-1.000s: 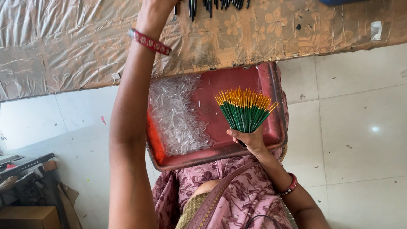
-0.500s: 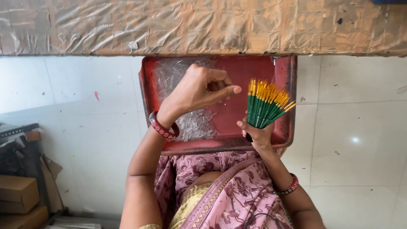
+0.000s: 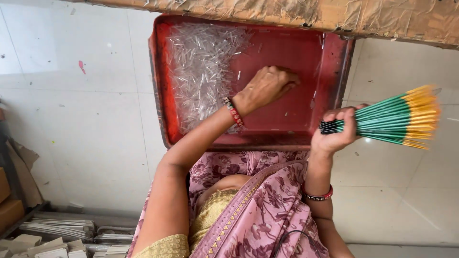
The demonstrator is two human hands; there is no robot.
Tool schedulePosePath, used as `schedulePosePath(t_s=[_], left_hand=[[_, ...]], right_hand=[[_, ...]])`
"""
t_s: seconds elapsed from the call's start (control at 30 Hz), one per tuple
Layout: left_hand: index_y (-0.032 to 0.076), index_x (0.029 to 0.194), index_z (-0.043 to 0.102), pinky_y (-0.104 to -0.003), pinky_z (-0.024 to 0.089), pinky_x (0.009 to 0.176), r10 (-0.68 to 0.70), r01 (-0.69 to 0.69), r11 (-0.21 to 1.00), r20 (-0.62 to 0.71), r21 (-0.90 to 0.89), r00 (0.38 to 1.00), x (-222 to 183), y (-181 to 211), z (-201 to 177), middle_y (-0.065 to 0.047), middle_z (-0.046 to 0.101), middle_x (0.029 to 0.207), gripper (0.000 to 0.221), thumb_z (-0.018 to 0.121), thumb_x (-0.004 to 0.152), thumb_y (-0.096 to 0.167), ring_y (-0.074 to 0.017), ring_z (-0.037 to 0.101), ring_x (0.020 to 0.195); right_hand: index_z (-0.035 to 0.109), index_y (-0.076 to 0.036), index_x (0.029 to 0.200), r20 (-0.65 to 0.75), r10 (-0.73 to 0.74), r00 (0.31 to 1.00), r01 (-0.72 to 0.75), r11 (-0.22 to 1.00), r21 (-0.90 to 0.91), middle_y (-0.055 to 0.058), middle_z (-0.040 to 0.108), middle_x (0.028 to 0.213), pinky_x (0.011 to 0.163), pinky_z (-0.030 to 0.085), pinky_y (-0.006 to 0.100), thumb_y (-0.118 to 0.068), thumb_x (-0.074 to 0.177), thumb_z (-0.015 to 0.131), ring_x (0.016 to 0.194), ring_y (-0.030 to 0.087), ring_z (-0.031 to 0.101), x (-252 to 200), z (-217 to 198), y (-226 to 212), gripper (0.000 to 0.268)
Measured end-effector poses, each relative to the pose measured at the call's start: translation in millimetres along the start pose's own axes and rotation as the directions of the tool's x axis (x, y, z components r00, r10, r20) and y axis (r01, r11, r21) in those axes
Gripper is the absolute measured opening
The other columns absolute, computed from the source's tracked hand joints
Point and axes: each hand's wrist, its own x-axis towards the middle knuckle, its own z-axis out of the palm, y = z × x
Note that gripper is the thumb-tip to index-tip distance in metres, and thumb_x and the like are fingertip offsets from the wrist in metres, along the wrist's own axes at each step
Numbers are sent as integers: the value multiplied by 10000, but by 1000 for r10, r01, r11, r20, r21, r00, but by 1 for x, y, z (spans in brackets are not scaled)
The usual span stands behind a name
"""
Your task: The recorder is organizing, bundling, and packing paintbrushes into a box.
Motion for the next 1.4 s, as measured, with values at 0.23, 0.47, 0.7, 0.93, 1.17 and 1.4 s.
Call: schedulePosePath(t_s=[0.23, 0.47, 0.7, 0.93, 1.17, 1.4], left_hand=[[106, 1155, 721, -445, 604, 737, 133, -138, 985, 53, 105, 990, 23, -1, 76, -113, 745, 1091, 252, 664, 910, 134, -315, 728, 876], [26, 1107, 692, -432, 598, 896, 180, -187, 981, 113, 48, 977, 4, 12, 86, -178, 698, 1230, 282, 670, 904, 220, -329, 684, 1104], [189, 876, 723, -486, 592, 825, 518, -519, 847, 35, 114, 854, -35, 16, 103, -101, 748, 1031, 232, 661, 705, 334, -313, 723, 984], [56, 859, 683, -385, 626, 609, -4, -340, 904, 800, 259, 600, -47, 2, 26, -124, 711, 852, 134, 648, 898, 179, -194, 659, 662], [117, 1123, 693, -416, 619, 949, 545, -569, 796, 167, 204, 822, 20, -43, 93, -87, 720, 1172, 291, 623, 872, 246, -261, 721, 1032], [175, 1331, 560, -377, 634, 822, 542, -619, 653, 302, 436, 784, 101, -88, 109, -72, 624, 1408, 404, 592, 929, 185, -284, 695, 1215]], right_hand=[[577, -42, 1235, -211, -232, 950, 225, 973, -58, 18, 525, 866, 598, 442, 283, -68, 1011, 701, 744, 138, 492, 42, -45, -9, 257], [593, -100, 1172, -202, 46, 978, -14, 987, 157, 8, 548, 792, 628, 458, 282, -103, 1012, 689, 656, 131, 500, 33, -46, -4, 187], [559, -88, 1155, -67, -10, 998, 12, 1000, 26, 14, 546, 805, 605, 477, 285, -43, 997, 670, 659, 130, 521, 33, -35, 0, 198], [543, -49, 1179, -78, -8, 997, 9, 1000, 8, 29, 566, 849, 613, 506, 318, 9, 991, 689, 745, 129, 555, 36, -34, 0, 244], [535, -32, 1192, -49, -4, 999, 3, 999, -35, 41, 572, 844, 615, 517, 329, 38, 975, 705, 710, 163, 557, 33, -29, 7, 284], [532, -13, 1187, -56, -20, 998, 16, 997, -70, 59, 577, 841, 604, 527, 331, 50, 936, 707, 691, 163, 566, 32, -27, 4, 312]])
